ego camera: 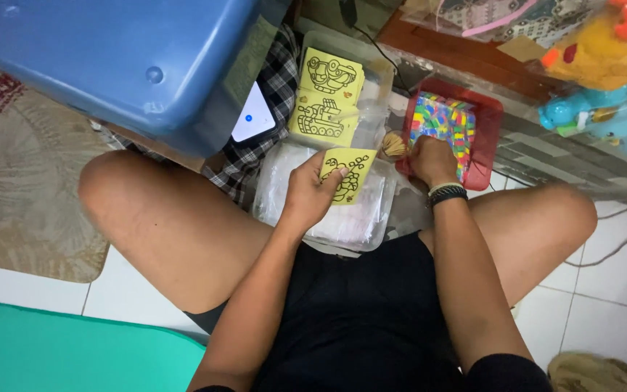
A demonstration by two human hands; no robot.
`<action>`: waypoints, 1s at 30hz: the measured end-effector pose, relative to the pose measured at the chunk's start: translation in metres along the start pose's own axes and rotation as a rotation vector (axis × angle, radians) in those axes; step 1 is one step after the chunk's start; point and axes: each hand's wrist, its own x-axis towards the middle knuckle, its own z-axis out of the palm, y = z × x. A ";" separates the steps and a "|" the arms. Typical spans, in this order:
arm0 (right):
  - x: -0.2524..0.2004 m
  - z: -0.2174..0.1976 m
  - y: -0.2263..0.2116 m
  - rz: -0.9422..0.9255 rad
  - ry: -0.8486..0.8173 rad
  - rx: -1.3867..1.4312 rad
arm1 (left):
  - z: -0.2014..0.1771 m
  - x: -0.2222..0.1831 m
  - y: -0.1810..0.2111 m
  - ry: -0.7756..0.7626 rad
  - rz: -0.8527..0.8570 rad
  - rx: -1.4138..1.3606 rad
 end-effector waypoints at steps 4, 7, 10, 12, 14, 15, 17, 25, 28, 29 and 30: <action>0.004 0.004 0.007 0.014 0.035 -0.005 | -0.003 -0.001 0.006 -0.015 0.010 0.011; -0.004 -0.009 0.009 0.010 0.097 0.085 | -0.003 -0.002 0.010 -0.019 0.000 0.010; -0.001 -0.014 0.022 0.003 0.210 0.172 | -0.002 -0.003 0.007 -0.016 0.001 0.028; -0.004 -0.022 0.026 -0.080 0.352 0.388 | -0.002 -0.002 0.007 -0.011 0.012 0.032; -0.016 -0.034 0.027 -0.079 0.398 0.404 | -0.003 -0.002 0.002 -0.010 0.020 0.035; -0.022 -0.040 0.028 -0.084 0.444 0.418 | -0.003 -0.001 0.001 -0.004 0.029 0.036; -0.054 -0.072 -0.002 -0.086 0.376 0.742 | -0.003 -0.001 -0.001 -0.001 0.032 0.035; -0.128 -0.127 -0.029 -0.324 0.195 1.378 | -0.001 -0.002 0.002 0.002 0.036 -0.024; -0.138 -0.122 -0.027 -0.328 0.141 1.454 | 0.002 0.000 0.000 -0.005 0.057 -0.028; -0.139 -0.119 -0.028 -0.317 0.124 1.488 | 0.004 0.001 -0.002 -0.016 0.067 -0.018; -0.142 -0.117 -0.029 -0.304 0.110 1.524 | 0.006 0.002 -0.004 -0.031 0.078 -0.007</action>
